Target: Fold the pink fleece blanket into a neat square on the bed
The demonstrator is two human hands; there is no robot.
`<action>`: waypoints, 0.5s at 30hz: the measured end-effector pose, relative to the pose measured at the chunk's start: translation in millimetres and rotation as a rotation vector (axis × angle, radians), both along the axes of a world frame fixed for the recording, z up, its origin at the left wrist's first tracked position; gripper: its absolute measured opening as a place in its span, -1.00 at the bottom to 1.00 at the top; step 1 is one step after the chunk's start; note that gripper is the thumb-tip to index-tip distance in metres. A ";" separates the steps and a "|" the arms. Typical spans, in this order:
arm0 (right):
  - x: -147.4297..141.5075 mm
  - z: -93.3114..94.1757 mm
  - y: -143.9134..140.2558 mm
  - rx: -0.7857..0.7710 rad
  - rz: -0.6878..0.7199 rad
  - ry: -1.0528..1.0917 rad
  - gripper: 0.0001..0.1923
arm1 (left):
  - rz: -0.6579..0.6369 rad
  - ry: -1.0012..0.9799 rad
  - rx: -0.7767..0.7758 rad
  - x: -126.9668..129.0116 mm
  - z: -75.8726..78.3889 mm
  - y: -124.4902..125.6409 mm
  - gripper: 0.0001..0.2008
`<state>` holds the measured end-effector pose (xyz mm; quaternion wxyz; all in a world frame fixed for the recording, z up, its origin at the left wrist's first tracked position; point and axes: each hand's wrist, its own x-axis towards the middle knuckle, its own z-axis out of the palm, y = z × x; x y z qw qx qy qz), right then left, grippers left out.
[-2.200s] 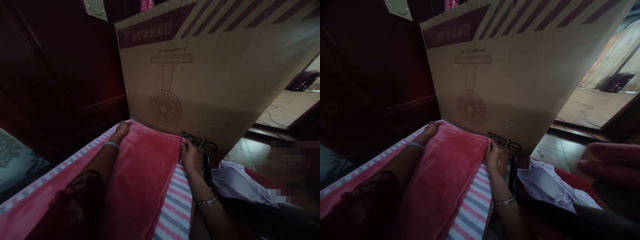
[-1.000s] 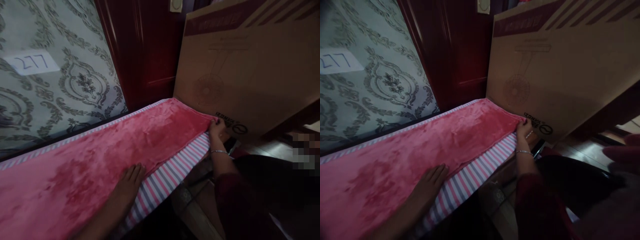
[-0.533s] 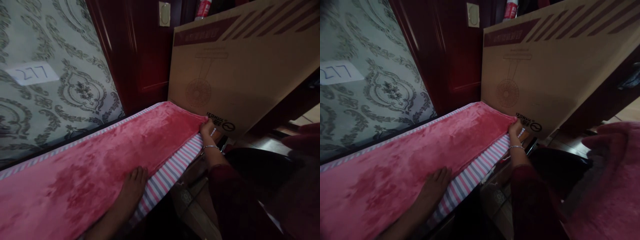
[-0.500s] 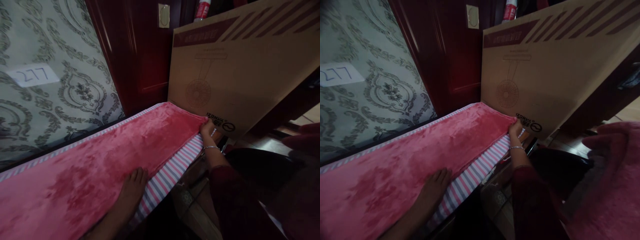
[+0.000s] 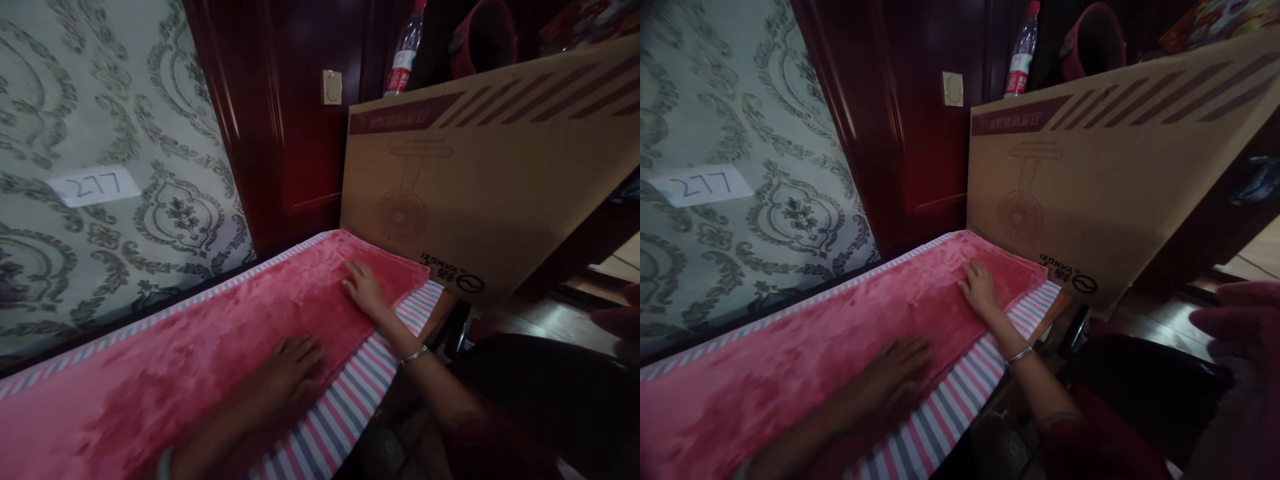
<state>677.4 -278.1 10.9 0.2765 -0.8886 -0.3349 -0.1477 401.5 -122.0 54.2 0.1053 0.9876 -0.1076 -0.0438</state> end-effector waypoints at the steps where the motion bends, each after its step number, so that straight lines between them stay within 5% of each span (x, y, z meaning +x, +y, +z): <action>1: -1.6 3.5 12.4 -0.072 0.041 0.044 -0.42 | 0.038 -0.023 0.002 7.5 2.0 10.1 -0.48; 9: 57.4 24.6 68.1 -0.256 0.004 0.202 -0.40 | 0.522 -0.127 0.214 64.8 5.7 130.5 -0.45; 15: 124.6 21.3 93.5 -0.230 -0.062 0.184 -0.44 | 0.737 -0.040 0.143 59.8 11.1 219.9 -0.45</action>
